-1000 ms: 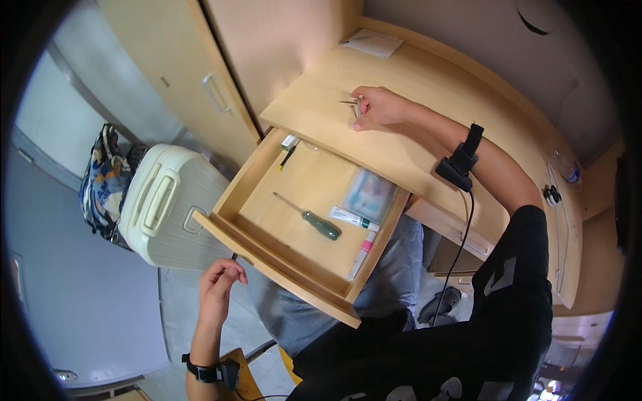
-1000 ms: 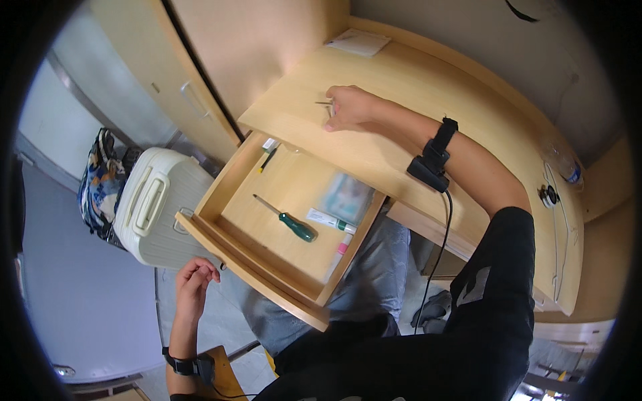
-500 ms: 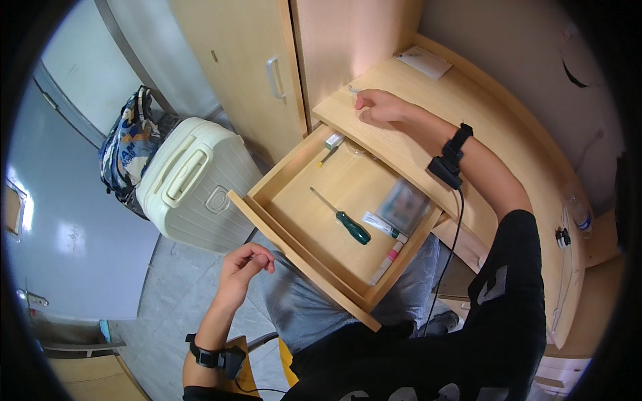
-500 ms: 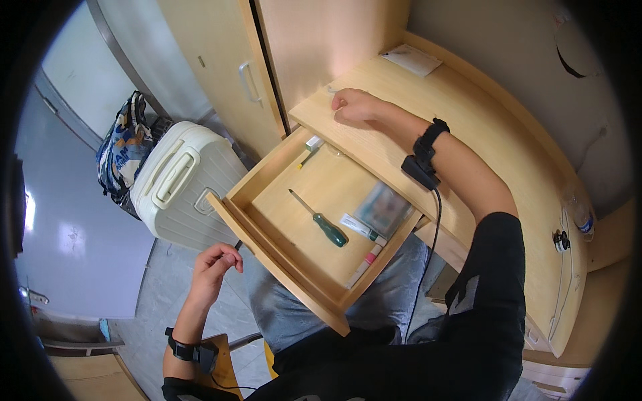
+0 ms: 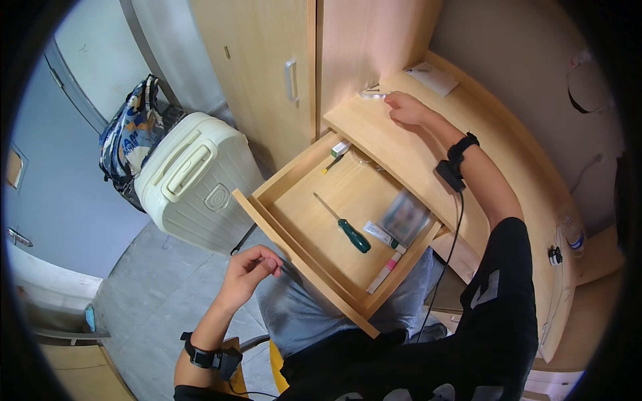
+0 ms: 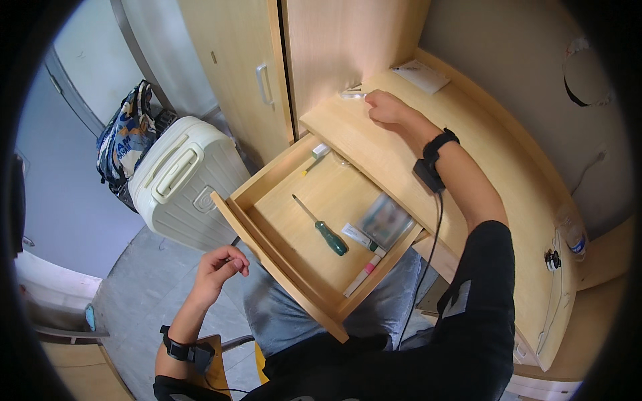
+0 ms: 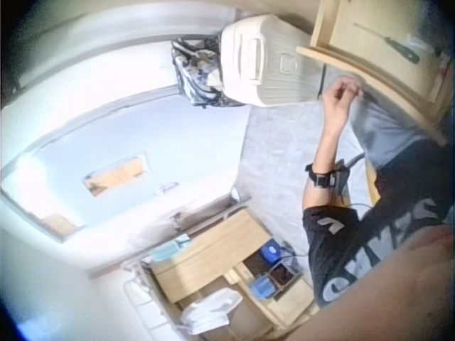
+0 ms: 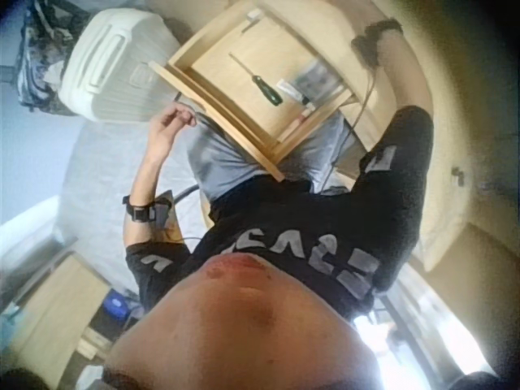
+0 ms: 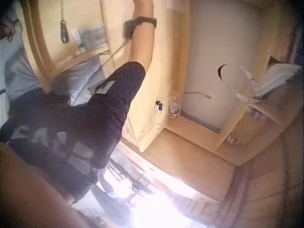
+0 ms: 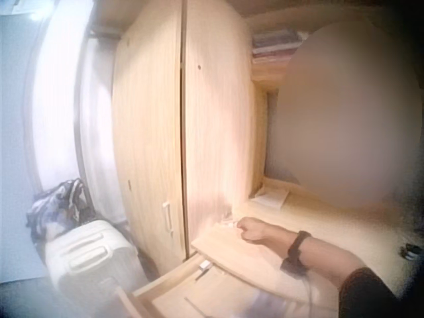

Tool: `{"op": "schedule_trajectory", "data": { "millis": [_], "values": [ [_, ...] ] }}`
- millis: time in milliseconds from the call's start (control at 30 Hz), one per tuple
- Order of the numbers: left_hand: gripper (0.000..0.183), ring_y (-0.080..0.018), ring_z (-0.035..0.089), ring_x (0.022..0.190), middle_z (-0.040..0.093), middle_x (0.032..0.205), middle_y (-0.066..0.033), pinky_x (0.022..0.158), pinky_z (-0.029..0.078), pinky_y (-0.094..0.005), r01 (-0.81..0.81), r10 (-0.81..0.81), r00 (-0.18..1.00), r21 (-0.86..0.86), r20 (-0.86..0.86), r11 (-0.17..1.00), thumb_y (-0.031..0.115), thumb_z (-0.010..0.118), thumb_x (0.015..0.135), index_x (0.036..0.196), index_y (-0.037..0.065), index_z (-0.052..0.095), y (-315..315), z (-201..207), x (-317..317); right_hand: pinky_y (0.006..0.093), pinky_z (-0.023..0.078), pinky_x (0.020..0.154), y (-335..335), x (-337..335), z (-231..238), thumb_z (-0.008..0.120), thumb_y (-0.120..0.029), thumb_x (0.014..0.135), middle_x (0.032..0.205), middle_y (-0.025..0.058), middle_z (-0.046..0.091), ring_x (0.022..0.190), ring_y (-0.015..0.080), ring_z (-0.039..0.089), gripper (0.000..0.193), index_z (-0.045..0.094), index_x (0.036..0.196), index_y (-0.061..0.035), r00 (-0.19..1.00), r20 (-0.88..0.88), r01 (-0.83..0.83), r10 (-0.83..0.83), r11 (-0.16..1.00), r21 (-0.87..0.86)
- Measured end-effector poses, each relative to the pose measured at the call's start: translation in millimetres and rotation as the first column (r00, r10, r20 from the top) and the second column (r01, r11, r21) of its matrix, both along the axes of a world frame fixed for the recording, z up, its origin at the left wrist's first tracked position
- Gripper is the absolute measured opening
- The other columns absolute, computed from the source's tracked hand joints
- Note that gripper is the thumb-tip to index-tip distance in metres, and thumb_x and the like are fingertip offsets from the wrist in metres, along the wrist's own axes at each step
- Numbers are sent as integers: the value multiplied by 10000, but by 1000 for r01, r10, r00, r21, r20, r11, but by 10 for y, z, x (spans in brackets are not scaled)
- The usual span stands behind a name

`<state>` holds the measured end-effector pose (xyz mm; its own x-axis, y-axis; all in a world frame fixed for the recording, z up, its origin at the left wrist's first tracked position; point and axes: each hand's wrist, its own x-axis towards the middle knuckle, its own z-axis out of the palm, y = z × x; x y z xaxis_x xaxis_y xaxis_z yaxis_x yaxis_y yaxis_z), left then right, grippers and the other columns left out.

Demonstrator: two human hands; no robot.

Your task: The person uses a screwdriver to tighten a screw on the inside front panel of a wooden drawer, then handles small pieces of hardware and reaches further into the drawer to adjust items.

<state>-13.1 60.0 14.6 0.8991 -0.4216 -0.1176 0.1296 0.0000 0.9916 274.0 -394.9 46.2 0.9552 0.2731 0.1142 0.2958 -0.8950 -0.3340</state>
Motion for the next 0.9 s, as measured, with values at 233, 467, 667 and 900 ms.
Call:
{"op": "schedule_trajectory", "data": {
  "millis": [233,467,667,900],
  "values": [
    [119,-138,601,801,638,811,-54,761,476,-274,-20,20,999,10,35,1000,79,560,947,919,-7,637,38,-55,12,431,496,849,334,233,43,519,-106,751,1061,286,644,997,381,639,387,628,1091,44,991,-54,113,-121,983,-143],
    [130,-112,585,814,637,826,-44,766,471,-249,17,-17,1000,-28,19,999,75,557,967,955,-20,644,27,-90,-90,389,488,819,548,64,63,580,-167,755,1013,217,659,961,297,632,347,634,1033,34,973,-214,88,-91,996,-21],
    [171,-139,593,812,633,878,-59,774,477,-274,14,5,982,-98,191,995,49,571,940,1101,-4,590,-10,38,-166,437,497,797,475,-319,-69,568,-113,757,917,202,638,862,368,607,285,616,990,43,953,198,-226,229,973,-38],
    [420,-247,616,759,650,955,-163,697,496,-348,311,-52,796,-334,603,890,80,577,909,1323,76,505,-243,901,-904,435,484,862,1358,-1783,83,600,-260,847,1053,212,643,1014,376,606,339,606,1030,25,891,-207,-454,405,820,-349]
  ]
}}
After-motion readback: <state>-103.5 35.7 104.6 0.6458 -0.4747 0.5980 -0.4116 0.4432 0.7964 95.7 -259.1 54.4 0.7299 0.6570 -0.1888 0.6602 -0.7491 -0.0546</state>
